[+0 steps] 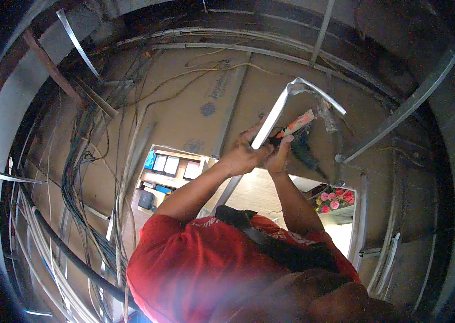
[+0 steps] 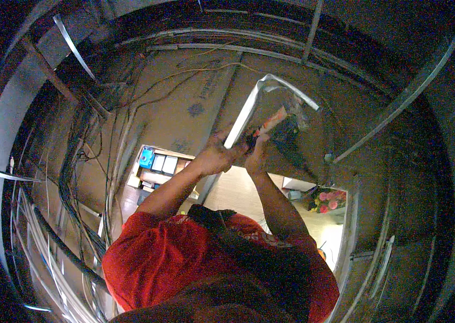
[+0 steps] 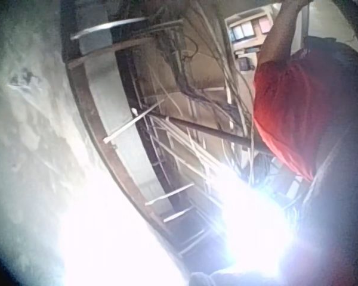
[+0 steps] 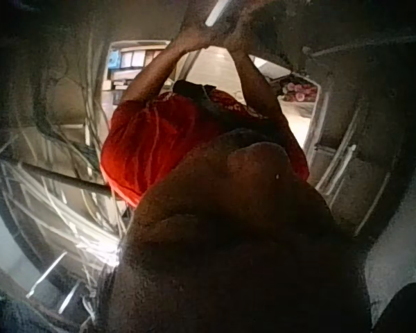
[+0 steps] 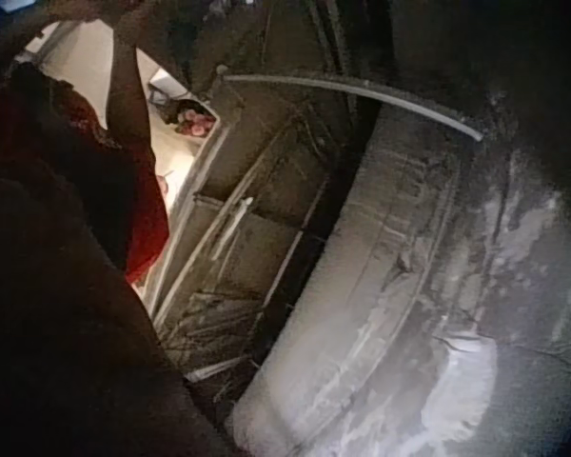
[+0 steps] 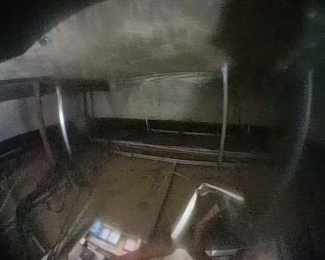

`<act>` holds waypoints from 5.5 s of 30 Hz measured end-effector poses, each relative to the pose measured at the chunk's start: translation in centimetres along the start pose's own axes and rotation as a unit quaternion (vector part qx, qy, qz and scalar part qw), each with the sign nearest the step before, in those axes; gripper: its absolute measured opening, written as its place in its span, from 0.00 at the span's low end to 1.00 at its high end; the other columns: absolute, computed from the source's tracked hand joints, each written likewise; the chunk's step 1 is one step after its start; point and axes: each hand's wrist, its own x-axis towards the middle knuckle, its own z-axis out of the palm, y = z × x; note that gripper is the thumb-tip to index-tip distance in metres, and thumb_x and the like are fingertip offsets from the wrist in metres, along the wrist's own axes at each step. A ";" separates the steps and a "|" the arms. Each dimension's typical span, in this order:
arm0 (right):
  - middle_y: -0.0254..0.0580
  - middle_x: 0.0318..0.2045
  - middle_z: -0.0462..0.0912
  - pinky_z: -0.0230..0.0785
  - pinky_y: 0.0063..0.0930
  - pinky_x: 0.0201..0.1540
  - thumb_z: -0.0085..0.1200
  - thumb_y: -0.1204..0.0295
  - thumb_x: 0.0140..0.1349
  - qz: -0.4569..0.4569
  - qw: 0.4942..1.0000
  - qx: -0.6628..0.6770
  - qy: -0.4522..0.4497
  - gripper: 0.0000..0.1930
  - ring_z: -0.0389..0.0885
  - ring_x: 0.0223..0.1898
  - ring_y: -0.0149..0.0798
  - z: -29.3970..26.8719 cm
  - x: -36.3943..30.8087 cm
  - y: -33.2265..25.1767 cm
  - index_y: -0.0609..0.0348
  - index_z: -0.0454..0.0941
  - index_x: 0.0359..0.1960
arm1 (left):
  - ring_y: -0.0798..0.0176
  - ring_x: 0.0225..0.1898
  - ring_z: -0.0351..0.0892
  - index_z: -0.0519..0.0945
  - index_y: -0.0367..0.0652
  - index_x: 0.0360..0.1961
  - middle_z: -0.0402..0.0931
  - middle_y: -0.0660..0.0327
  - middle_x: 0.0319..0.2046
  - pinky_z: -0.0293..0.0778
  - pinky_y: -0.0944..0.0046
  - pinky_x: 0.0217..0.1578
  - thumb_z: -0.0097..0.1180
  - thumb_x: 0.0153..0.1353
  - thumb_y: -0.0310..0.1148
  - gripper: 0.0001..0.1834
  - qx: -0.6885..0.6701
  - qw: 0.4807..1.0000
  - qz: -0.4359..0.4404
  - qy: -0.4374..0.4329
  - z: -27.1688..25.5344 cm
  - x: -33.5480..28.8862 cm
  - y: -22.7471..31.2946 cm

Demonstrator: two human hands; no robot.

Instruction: The person installs a metal ceiling frame by drilling into the ceiling, positioning metal rails, and securing them with a hammer. The person uses a cordless drill and hammer to fasten the frame components to the ceiling structure.

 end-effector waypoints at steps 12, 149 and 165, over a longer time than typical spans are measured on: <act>0.29 0.15 0.62 0.56 0.29 0.14 0.34 0.28 0.61 0.262 0.957 0.119 0.044 0.34 0.60 0.12 0.32 2.3 -3.4 -10.0 0.48 0.65 0.30 | 0.57 0.39 0.83 0.61 0.42 0.69 0.74 0.43 0.50 0.81 0.62 0.40 0.56 0.56 0.25 0.37 0.050 0.985 0.157 0.048 0.9 1.3 -2.8; 0.32 0.25 0.72 0.57 0.18 0.23 0.52 0.49 0.67 0.036 0.978 -0.181 -0.093 0.21 0.70 0.25 0.25 -4.7 -0.7 -10.2 0.56 0.70 0.44 | 0.69 0.17 0.67 0.68 0.46 0.58 0.70 0.64 0.24 0.63 0.67 0.16 0.63 0.59 0.31 0.27 -0.299 0.932 -0.193 -0.076 -4.0 -1.6 -1.5; 0.48 0.36 0.81 0.69 0.24 0.33 0.56 0.67 0.65 -0.326 0.792 -0.511 -0.072 0.15 0.78 0.32 0.37 -3.8 -0.7 -14.8 0.64 0.75 0.48 | 0.69 0.17 0.66 0.69 0.47 0.36 0.67 0.65 0.21 0.62 0.67 0.16 0.64 0.58 0.33 0.13 -0.415 0.857 -0.262 -0.154 -4.3 -0.6 -4.3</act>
